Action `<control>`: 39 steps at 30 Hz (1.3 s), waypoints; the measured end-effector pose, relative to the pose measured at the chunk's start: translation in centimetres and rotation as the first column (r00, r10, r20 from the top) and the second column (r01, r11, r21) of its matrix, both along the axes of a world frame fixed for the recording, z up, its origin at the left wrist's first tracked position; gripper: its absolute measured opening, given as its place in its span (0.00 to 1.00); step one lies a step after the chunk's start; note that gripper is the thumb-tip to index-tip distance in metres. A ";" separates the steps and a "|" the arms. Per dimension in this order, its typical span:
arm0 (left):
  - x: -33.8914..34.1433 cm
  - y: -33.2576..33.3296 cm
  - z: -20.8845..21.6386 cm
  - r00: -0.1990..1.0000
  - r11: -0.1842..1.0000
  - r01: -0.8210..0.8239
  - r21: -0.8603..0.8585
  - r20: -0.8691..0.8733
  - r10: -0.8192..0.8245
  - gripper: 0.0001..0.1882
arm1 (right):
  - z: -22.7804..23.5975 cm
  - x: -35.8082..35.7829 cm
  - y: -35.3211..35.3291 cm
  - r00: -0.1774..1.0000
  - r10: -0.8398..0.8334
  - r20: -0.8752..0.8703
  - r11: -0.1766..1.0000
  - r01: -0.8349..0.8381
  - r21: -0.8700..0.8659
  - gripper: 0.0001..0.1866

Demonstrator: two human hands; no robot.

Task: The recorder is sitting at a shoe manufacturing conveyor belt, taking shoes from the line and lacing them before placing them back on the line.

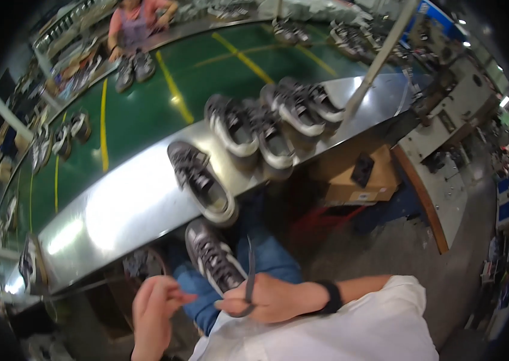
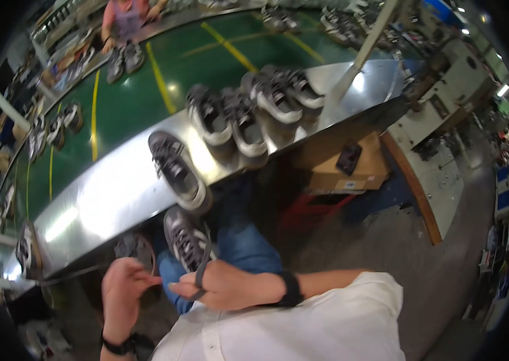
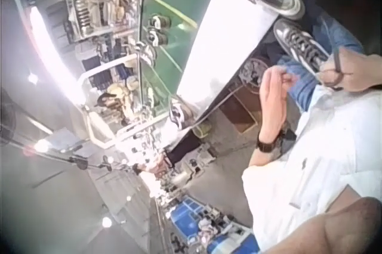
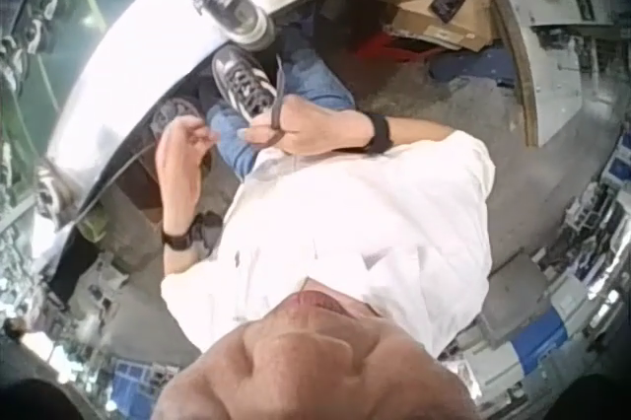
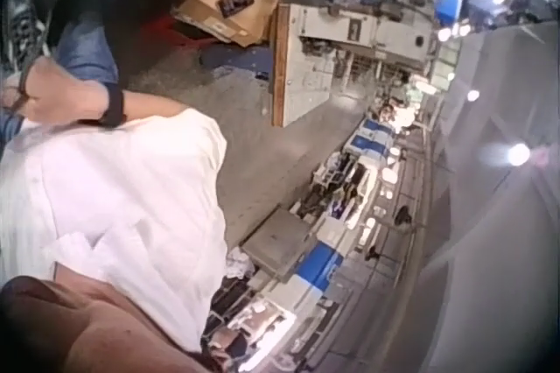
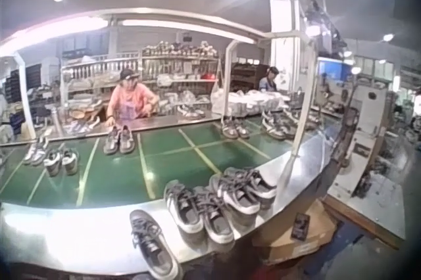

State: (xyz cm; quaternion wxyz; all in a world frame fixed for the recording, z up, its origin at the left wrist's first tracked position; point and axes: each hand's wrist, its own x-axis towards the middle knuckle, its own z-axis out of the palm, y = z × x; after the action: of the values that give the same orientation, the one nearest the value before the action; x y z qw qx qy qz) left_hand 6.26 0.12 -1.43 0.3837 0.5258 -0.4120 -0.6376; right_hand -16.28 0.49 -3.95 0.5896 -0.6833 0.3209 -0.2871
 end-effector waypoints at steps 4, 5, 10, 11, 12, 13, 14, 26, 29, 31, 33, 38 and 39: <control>-3.4 0.7 -6.4 0.817 0.624 0.394 0.674 -0.569 0.099 0.19 | 1.0 1.3 1.6 0.923 0.371 0.105 0.926 -0.376 0.037 0.16; -4.5 0.5 -6.4 0.777 0.632 0.383 0.673 -0.605 0.173 0.19 | 0.8 1.5 1.8 0.846 0.511 0.149 0.854 -0.520 0.023 0.16; -1.7 0.3 -5.4 0.652 0.581 0.566 0.585 -0.749 0.120 0.10 | -2.2 -2.5 -0.9 0.879 -0.210 -0.427 0.974 0.151 -0.169 0.10; -1.9 -0.3 -2.6 0.873 0.635 0.463 0.618 -0.442 -0.207 0.10 | -2.1 -2.5 -0.8 0.849 -0.011 -0.528 0.961 -0.136 -0.239 0.10; -2.3 -1.1 -0.1 0.872 0.631 0.466 0.620 -0.445 -0.207 0.10 | -2.0 -2.3 -0.7 0.756 0.172 -0.631 0.866 -0.421 -0.269 0.09; -2.9 -1.9 2.4 0.875 0.837 0.483 0.257 -0.132 -0.465 0.11 | -2.1 -1.2 0.2 0.892 0.166 -0.420 0.783 -0.378 -0.493 0.09; -2.9 -2.2 3.7 0.821 0.818 0.553 -0.159 0.273 -0.502 0.12 | -1.3 -0.4 -0.5 0.893 0.169 -0.418 0.783 -0.379 -0.493 0.09; -3.1 2.2 -6.3 0.809 0.849 0.525 -0.055 0.341 -0.479 0.08 | -3.6 -0.2 -3.3 0.878 0.104 -0.467 0.918 -0.266 -0.295 0.27; -2.1 0.3 -6.3 0.926 0.926 0.301 0.229 0.160 -0.341 0.09 | -3.8 -0.2 -4.1 0.896 -0.119 -0.428 0.855 -0.127 -0.503 0.30; -1.3 1.7 -10.3 0.955 0.960 0.230 0.160 0.151 -0.254 0.11 | -1.3 -0.7 -4.7 0.904 -0.151 -0.399 0.760 -0.152 -0.632 0.31; -1.2 3.3 -12.7 0.964 0.992 0.051 0.118 0.255 -0.080 0.25 | -1.4 -1.3 -4.2 0.905 -0.228 -0.359 0.811 -0.028 -0.585 0.33; -3.8 4.1 -17.3 0.991 0.974 0.132 0.182 -0.047 -0.125 0.45 | -9.2 -1.5 -0.5 0.791 0.065 -0.608 0.998 -0.041 0.054 0.43; -3.4 4.6 -17.2 0.993 0.987 0.113 0.111 0.008 -0.115 0.44 | -9.4 -0.7 0.7 0.812 0.027 -0.583 1.000 -0.023 0.014 0.40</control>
State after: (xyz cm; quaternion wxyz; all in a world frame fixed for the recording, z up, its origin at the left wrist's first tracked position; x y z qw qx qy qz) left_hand 2.83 4.67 -18.63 0.3140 0.5263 -0.4083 -0.6765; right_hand -16.95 1.22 -13.32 0.4690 -0.7405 0.4782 -0.0552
